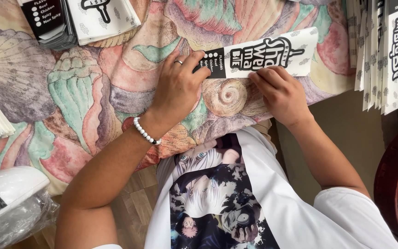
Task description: Folding and stacking printed labels or stickers on a table to organize them.
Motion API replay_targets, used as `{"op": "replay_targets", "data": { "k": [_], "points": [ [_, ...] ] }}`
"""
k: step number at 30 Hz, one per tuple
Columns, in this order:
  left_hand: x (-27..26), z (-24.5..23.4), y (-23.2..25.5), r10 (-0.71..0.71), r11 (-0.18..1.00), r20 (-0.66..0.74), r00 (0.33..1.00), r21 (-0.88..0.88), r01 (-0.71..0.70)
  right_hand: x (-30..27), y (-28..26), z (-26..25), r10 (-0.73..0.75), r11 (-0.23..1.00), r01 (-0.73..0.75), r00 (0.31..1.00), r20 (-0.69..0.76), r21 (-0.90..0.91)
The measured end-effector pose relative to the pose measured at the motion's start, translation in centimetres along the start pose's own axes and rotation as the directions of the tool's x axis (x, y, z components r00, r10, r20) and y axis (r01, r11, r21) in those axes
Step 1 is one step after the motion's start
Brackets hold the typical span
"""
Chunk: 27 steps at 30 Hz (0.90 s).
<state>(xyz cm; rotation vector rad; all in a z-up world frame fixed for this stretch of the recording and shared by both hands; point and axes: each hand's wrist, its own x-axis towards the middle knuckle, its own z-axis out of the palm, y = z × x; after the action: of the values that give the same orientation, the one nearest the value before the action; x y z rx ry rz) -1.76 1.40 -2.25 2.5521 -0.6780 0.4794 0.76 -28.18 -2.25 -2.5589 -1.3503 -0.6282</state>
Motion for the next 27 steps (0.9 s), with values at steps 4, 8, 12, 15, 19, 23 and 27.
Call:
{"op": "replay_targets", "data": {
  "k": [4,8,12,15,19,23,27],
  "points": [
    [0.0,0.3,0.4,0.048,0.991,0.007,0.999,0.127,-0.048,-0.3,0.4,0.1,-0.038,0.999,0.039,0.998,-0.047,0.026],
    [-0.2,0.6,0.7,0.059,0.983,0.018,0.998,0.172,-0.061,0.1,0.0,-0.5,-0.026,1.000,0.026,1.000,-0.019,0.014],
    [0.3,0.2,0.9,0.133,0.981,0.004,0.991,0.141,-0.132,0.6,-0.5,-0.1,0.009,1.000,-0.009,1.000,-0.014,0.020],
    [0.5,0.2,1.2,0.167,0.980,0.006,0.986,0.112,-0.167,0.8,-0.6,0.2,0.009,1.000,-0.008,0.999,-0.036,0.028],
    [0.3,1.0,0.6,0.180,0.982,0.043,0.983,0.046,-0.182,0.7,-0.5,-0.3,0.019,1.000,-0.019,1.000,-0.020,0.011],
    [0.0,1.5,-0.4,0.210,0.974,0.005,0.978,0.083,-0.210,-0.8,0.4,0.0,0.024,1.000,-0.024,0.999,-0.026,-0.005],
    [-0.6,2.0,-1.4,0.199,0.980,0.039,0.979,-0.019,-0.199,-0.8,0.2,-0.1,0.002,0.999,-0.004,0.999,-0.046,-0.033]
  ]
}}
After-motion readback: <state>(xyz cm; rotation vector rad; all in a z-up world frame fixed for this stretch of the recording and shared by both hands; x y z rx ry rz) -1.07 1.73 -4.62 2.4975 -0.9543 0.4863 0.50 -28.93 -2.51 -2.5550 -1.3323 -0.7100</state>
